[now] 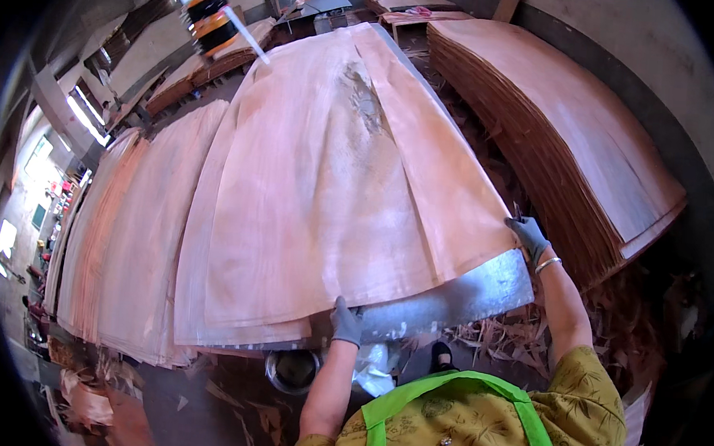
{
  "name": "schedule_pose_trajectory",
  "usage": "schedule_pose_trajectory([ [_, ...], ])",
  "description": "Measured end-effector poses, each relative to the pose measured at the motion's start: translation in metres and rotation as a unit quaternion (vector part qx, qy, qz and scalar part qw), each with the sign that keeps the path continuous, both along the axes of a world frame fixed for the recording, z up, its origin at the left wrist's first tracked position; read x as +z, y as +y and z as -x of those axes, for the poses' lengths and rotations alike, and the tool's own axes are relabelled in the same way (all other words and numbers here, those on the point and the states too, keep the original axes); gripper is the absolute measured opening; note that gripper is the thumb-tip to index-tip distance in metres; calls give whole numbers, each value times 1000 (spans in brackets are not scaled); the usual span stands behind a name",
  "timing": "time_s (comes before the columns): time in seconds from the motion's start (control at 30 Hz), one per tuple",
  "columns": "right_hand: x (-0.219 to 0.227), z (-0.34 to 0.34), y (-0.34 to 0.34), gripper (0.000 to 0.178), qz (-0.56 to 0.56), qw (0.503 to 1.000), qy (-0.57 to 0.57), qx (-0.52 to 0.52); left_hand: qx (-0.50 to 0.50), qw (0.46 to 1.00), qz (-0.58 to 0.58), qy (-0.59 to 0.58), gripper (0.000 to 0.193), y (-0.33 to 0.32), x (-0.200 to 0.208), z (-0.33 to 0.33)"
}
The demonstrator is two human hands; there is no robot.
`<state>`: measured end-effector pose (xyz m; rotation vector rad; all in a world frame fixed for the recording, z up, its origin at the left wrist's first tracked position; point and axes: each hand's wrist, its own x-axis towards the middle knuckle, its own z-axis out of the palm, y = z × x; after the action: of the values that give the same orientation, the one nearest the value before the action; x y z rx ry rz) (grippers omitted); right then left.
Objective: The person measures and cuts large sheets of wood veneer using a small knife and a ruler, then moves the processed sheets from a stack to a separate table or pile.
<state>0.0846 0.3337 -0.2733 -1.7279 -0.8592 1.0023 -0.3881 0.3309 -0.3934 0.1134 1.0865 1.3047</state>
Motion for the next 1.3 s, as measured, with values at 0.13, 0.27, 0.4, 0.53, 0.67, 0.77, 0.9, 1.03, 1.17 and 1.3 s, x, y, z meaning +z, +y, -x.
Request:
schedule_pose_trajectory([
  [0.13,-89,-99,-49,42,11,999,31,-13,49,998,-27,27,45,-10,21,-53],
  [0.27,-77,-47,-99,47,99,984,-150,6,149,986,-21,78,53,-42,23,-19],
  [0.4,-126,-51,-188,29,111,926,-360,-27,147,979,-68,122,60,-48,53,-74],
  [0.53,-115,-9,-254,32,150,949,-277,-31,47,993,-50,97,52,-47,16,-54],
  [0.67,-111,10,-244,26,-9,971,-233,-47,-16,997,-49,56,46,-35,-13,-50],
  [0.77,-131,-11,-200,23,-4,988,-116,-99,-74,995,-71,18,48,-24,5,-83],
  [0.9,-112,-13,-153,18,-40,992,-29,-120,-45,995,-49,77,42,-3,4,-75],
  [1.03,-110,-18,-166,16,-41,990,-26,-130,-72,980,-96,157,40,-5,-6,-58],
  [1.17,-107,-45,-202,20,-4,990,-27,-140,-76,994,-9,82,42,-20,-2,-57],
  [1.3,-101,-54,-211,19,23,991,-73,-110,-75,997,-35,10,40,-44,-25,-33],
])
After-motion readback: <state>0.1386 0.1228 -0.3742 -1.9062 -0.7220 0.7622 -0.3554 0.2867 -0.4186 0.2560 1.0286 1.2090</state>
